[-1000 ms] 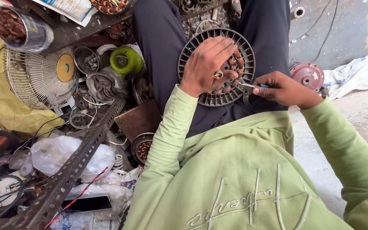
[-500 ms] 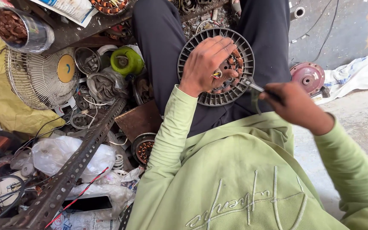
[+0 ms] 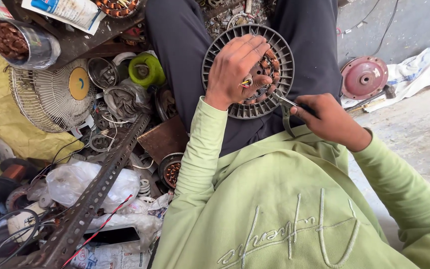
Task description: Repairing and stripping copper wire from a ceiling fan motor stator using pliers.
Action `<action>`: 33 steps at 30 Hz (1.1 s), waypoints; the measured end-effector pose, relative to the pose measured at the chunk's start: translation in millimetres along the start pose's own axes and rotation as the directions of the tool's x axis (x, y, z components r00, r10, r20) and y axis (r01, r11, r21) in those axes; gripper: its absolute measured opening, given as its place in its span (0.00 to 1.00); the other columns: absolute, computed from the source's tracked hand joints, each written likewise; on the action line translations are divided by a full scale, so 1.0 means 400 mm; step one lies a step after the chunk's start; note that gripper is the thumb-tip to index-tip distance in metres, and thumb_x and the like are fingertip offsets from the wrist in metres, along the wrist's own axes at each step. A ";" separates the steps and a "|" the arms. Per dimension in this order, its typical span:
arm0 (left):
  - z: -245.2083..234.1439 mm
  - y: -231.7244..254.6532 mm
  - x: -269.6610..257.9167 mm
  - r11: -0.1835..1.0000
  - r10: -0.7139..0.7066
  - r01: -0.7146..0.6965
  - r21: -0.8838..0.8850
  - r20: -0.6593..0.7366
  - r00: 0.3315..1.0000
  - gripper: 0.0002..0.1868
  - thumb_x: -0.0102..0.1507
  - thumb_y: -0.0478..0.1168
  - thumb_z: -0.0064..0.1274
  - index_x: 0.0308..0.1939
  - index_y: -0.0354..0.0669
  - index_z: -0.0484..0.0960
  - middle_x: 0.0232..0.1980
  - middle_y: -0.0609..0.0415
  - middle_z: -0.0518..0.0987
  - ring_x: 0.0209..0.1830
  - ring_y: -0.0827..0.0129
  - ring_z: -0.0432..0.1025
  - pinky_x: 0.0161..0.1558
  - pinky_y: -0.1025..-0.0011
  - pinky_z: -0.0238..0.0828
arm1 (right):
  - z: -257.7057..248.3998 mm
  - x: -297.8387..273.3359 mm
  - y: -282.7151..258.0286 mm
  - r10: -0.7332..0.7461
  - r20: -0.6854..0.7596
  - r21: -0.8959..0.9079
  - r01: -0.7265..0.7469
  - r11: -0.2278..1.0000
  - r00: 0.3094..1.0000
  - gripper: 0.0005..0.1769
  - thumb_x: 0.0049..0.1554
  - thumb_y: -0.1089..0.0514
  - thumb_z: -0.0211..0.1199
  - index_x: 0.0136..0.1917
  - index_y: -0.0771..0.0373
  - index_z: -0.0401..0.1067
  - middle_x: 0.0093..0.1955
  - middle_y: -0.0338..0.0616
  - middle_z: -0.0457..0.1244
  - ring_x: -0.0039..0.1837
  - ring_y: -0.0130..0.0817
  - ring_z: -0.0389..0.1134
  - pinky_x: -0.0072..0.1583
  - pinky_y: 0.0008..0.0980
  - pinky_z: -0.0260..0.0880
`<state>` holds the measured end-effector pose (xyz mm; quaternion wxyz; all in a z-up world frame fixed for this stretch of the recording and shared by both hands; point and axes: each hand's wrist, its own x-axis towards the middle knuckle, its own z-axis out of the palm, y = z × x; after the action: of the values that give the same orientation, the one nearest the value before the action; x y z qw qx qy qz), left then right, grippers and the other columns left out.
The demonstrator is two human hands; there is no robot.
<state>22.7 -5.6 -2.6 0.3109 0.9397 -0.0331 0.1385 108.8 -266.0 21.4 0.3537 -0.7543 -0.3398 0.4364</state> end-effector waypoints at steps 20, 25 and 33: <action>-0.007 0.008 -0.003 1.000 -0.001 0.000 0.008 0.051 0.999 0.45 0.69 0.74 0.38 0.60 0.32 0.80 0.62 0.42 0.79 0.66 0.46 0.72 0.69 0.51 0.68 | 0.066 -0.002 0.071 0.250 0.180 0.439 -0.305 0.845 0.951 0.20 0.66 0.50 0.57 0.40 0.67 0.73 0.27 0.28 0.52 0.32 0.18 0.48 0.33 0.28 0.49; -0.006 0.016 0.001 1.000 0.013 -0.014 0.011 0.039 0.999 0.47 0.70 0.75 0.35 0.60 0.30 0.79 0.61 0.41 0.79 0.65 0.44 0.72 0.68 0.50 0.68 | 0.083 -0.006 0.080 0.320 0.168 0.508 -0.360 0.782 0.932 0.18 0.64 0.51 0.59 0.41 0.66 0.76 0.26 0.27 0.52 0.30 0.17 0.48 0.32 0.27 0.47; -0.015 0.016 0.004 1.000 0.004 -0.004 0.023 0.037 0.999 0.46 0.71 0.74 0.35 0.60 0.31 0.81 0.61 0.40 0.80 0.64 0.43 0.73 0.69 0.50 0.68 | 0.103 -0.022 0.082 0.061 -0.093 0.251 -0.036 0.967 0.994 0.17 0.65 0.53 0.59 0.45 0.72 0.72 0.27 0.40 0.55 0.34 0.20 0.51 0.35 0.32 0.57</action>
<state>21.8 -7.1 6.0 0.2990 0.9456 -0.0390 0.1223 74.8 -280.4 -17.2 0.4511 -0.7330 -0.2456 0.4460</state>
